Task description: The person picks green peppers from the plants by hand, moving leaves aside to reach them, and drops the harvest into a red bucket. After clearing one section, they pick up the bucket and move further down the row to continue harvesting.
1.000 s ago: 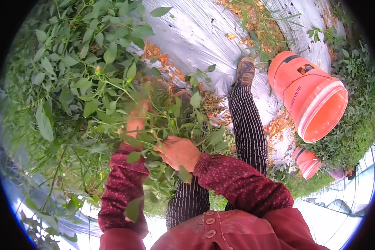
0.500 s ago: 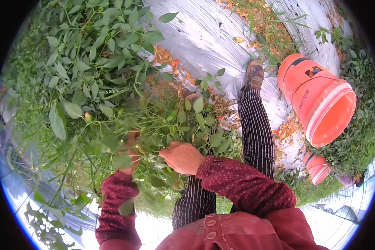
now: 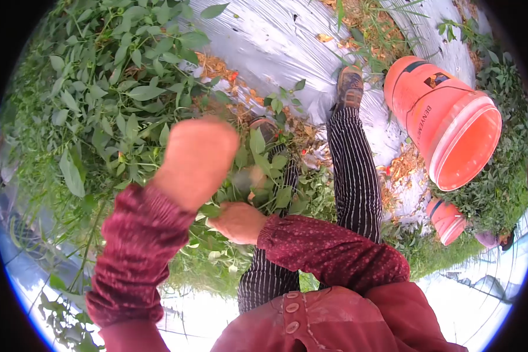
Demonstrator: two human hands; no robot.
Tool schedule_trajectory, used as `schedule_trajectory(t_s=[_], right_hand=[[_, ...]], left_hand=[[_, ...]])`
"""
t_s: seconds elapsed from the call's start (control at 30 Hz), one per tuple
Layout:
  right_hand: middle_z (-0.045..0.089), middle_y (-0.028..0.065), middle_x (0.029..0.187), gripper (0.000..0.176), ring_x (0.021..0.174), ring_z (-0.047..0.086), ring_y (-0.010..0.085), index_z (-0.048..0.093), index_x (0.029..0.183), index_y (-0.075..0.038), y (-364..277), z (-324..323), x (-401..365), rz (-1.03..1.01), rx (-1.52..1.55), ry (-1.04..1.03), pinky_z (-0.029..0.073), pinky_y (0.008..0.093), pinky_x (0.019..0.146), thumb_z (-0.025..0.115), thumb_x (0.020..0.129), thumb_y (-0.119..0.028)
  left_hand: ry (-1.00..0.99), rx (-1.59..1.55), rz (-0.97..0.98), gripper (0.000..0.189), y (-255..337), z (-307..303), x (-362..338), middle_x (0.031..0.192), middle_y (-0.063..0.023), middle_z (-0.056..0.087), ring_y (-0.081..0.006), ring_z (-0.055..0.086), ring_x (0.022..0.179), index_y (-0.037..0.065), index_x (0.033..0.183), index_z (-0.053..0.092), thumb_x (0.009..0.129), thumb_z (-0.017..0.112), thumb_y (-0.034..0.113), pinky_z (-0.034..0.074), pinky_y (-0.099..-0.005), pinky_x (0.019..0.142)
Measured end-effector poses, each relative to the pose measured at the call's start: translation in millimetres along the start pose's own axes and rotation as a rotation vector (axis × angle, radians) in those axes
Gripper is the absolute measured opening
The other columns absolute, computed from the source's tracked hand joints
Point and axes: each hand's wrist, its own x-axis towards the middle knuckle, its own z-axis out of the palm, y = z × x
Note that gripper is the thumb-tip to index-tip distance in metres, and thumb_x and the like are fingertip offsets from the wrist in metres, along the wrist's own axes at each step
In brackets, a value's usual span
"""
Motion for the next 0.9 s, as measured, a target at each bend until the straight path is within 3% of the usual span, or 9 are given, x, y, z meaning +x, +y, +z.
schedule_trajectory(t_s=[0.1, 0.13, 0.2, 0.4, 0.47, 0.53, 0.67, 0.8, 0.9], right_hand=[[0.058, 0.0088, 0.068, 0.011, 0.073, 0.057, 0.0256, 0.057, 0.082, -0.003, -2.9, 2.4, -0.5, 0.081, 0.076, -0.017, 0.048, 0.0391, 0.067, 0.052, 0.079, -0.011], [0.058, 0.0083, 0.067, 0.009, 0.072, 0.057, 0.0258, 0.057, 0.079, -0.003, -2.3, -3.0, -0.8, 0.138, 0.19, 0.002, 0.048, 0.0389, 0.067, 0.052, 0.078, -0.011], [0.058, 0.0081, 0.066, 0.008, 0.072, 0.057, 0.0263, 0.056, 0.077, -0.004, 3.8, 12.6, 4.3, 0.019, 0.003, 0.067, 0.048, 0.0387, 0.067, 0.053, 0.077, -0.011], [0.061, 0.0086, 0.072, 0.01, 0.075, 0.059, 0.0257, 0.062, 0.068, -0.005, 1.3, 11.2, 5.8, -0.1, -0.07, 0.135, 0.05, 0.0373, 0.072, 0.057, 0.069, -0.013], [0.063, 0.0087, 0.076, 0.013, 0.078, 0.06, 0.0253, 0.065, 0.075, -0.005, -2.8, 3.3, 4.4, -0.103, -0.046, 0.129, 0.05, 0.0367, 0.074, 0.058, 0.069, -0.014], [0.063, 0.0086, 0.076, 0.012, 0.08, 0.06, 0.0249, 0.065, 0.075, -0.004, -7.9, -2.7, 1.6, 0.002, -0.035, -0.023, 0.05, 0.0366, 0.074, 0.057, 0.072, -0.013], [0.063, 0.0082, 0.076, 0.012, 0.081, 0.06, 0.0245, 0.065, 0.074, -0.005, -6.2, 5.8, 2.7, -0.084, -0.101, 0.014, 0.051, 0.0365, 0.074, 0.055, 0.075, -0.012], [0.063, 0.0076, 0.074, 0.014, 0.079, 0.06, 0.0238, 0.064, 0.071, -0.005, -6.2, 13.0, 2.9, -0.008, -0.074, 0.066, 0.051, 0.0363, 0.073, 0.055, 0.078, -0.013], [0.062, 0.0082, 0.074, 0.014, 0.079, 0.059, 0.0242, 0.064, 0.073, -0.005, -0.3, 23.8, 1.7, -0.055, -0.062, 0.088, 0.051, 0.0366, 0.073, 0.055, 0.078, -0.015]], left_hand=[[-0.409, 0.04, 0.175, 0.018, 1.9, 16.9, 27.0, 0.074, -0.0124, 0.062, -0.0302, 0.061, 0.062, 0.005, 0.082, 0.063, 0.077, 0.063, 0.022, 0.049, -0.0383, 0.058], [-0.411, 0.041, 0.174, 0.018, -2.2, 23.3, 29.5, 0.074, -0.0124, 0.062, -0.0302, 0.061, 0.062, 0.005, 0.082, 0.063, 0.077, 0.063, 0.022, 0.049, -0.0383, 0.058], [-0.611, -0.293, 0.281, 0.025, -12.7, 43.1, 27.8, 0.076, -0.0157, 0.062, -0.0342, 0.061, 0.069, 0.003, 0.086, 0.062, 0.078, 0.063, 0.026, 0.049, -0.0421, 0.064], [-0.477, -0.446, 0.181, 0.028, -12.6, 101.0, -9.5, 0.084, -0.0192, 0.062, -0.0358, 0.061, 0.083, 0.0, 0.093, 0.057, 0.074, 0.066, 0.018, 0.047, -0.045, 0.074], [-0.366, -0.575, -0.018, 0.028, -15.1, 107.7, -16.2, 0.085, -0.0193, 0.061, -0.0359, 0.061, 0.083, -0.001, 0.095, 0.056, 0.073, 0.065, 0.016, 0.047, -0.0448, 0.075], [-0.41, -0.579, -0.022, 0.029, -15.0, 112.6, -18.5, 0.087, -0.0198, 0.061, -0.0359, 0.061, 0.084, -0.001, 0.096, 0.055, 0.073, 0.064, 0.016, 0.047, -0.0448, 0.075], [-0.598, -0.492, -0.038, 0.032, -8.8, 115.4, -13.2, 0.093, -0.0209, 0.061, -0.0353, 0.06, 0.087, 0.0, 0.1, 0.054, 0.074, 0.063, 0.017, 0.047, -0.0441, 0.076], [-0.581, -0.589, 0.0, 0.033, -15.4, 114.8, -12.1, 0.097, -0.0198, 0.061, -0.0344, 0.059, 0.091, 0.001, 0.101, 0.053, 0.074, 0.064, 0.017, 0.047, -0.042, 0.078], [-0.374, -0.765, -0.062, 0.031, -17.8, 121.0, -23.0, 0.089, -0.0173, 0.062, -0.034, 0.061, 0.086, 0.003, 0.102, 0.054, 0.074, 0.061, 0.015, 0.047, -0.043, 0.075]])
